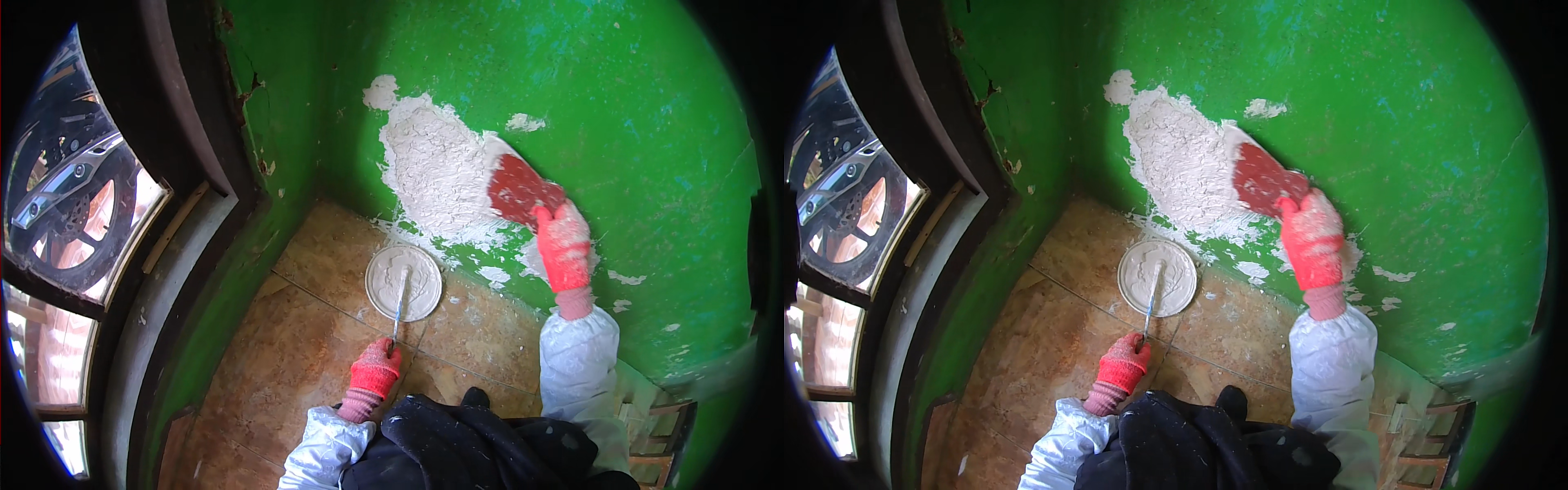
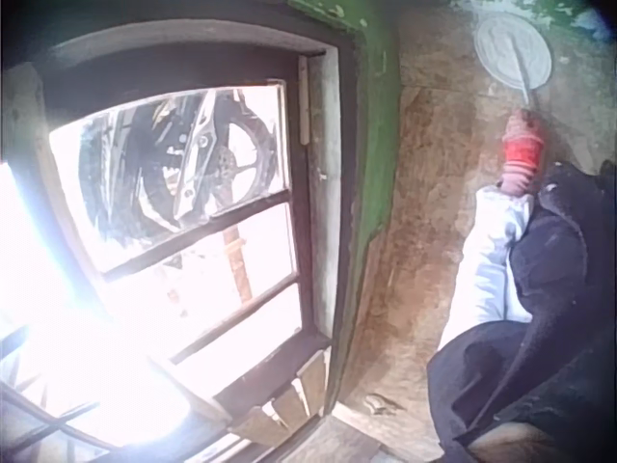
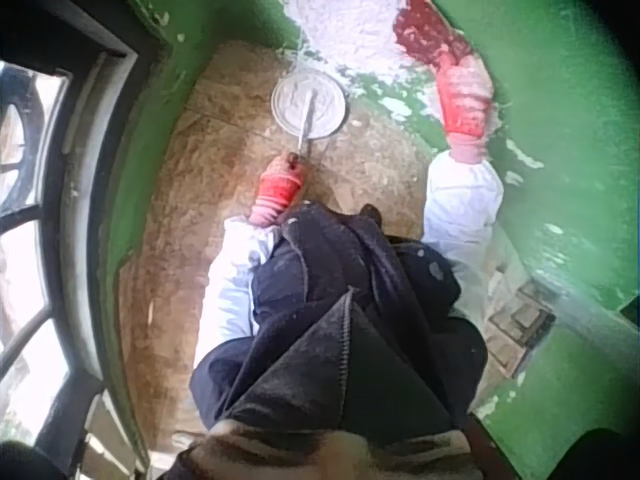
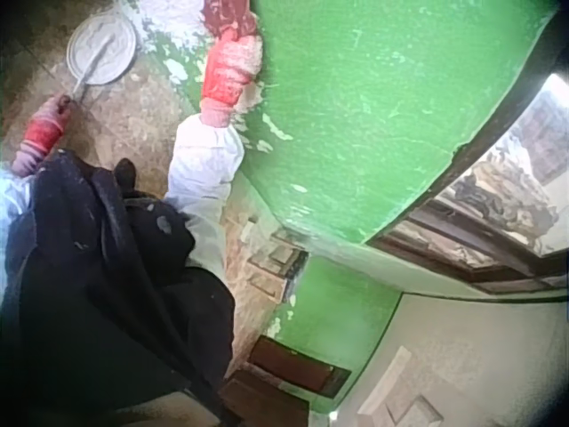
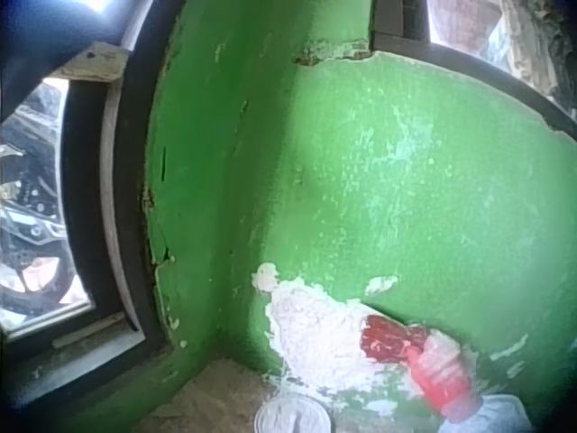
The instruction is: The person applies white plaster from a bucket onto a green wall using a trowel and a putty knife. They scrape and smooth the material over damaged spots on the lower section of the wall using gloved hands.
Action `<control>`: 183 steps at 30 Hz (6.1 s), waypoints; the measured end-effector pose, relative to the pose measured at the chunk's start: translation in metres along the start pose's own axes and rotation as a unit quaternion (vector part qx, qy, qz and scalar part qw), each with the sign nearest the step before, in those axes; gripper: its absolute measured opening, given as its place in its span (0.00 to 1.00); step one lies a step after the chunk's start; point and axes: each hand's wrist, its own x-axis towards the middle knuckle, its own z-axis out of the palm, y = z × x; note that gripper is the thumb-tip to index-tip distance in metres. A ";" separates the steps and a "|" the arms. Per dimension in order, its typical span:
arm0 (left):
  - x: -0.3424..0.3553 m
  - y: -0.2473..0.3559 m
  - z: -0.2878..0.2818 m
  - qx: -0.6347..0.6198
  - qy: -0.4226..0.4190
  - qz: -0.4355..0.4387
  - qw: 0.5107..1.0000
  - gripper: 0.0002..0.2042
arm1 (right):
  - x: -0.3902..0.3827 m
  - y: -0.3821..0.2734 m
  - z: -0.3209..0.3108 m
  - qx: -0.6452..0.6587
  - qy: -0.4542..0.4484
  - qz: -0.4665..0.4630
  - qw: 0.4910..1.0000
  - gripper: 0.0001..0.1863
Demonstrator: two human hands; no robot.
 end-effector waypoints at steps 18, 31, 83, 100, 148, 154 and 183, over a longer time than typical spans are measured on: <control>0.001 0.006 -0.001 -0.004 -0.033 -0.005 0.999 0.16 | -0.023 -0.017 -0.018 0.109 -0.055 0.179 0.976 0.10; -0.003 0.004 -0.007 0.022 0.007 0.000 1.000 0.17 | -0.037 0.022 0.016 0.145 -0.041 0.161 0.975 0.08; -0.007 0.055 0.017 -0.050 -0.018 0.212 0.976 0.06 | -0.070 -0.004 0.024 0.388 -0.011 0.256 0.885 0.09; 0.019 0.012 0.009 0.217 0.015 0.022 0.976 0.19 | -0.154 -0.012 0.062 0.450 -0.171 0.057 0.874 0.26; 0.015 0.012 -0.013 0.211 0.056 -0.027 0.976 0.23 | -0.100 -0.033 0.143 0.466 -0.381 0.333 0.726 0.25; 0.024 0.013 -0.010 0.180 0.051 -0.023 0.982 0.24 | -0.116 -0.043 0.180 0.445 -0.391 0.316 0.741 0.26; 0.011 0.020 -0.023 0.161 0.028 -0.071 0.984 0.24 | -0.146 -0.029 0.177 0.073 -0.266 -0.262 0.925 0.23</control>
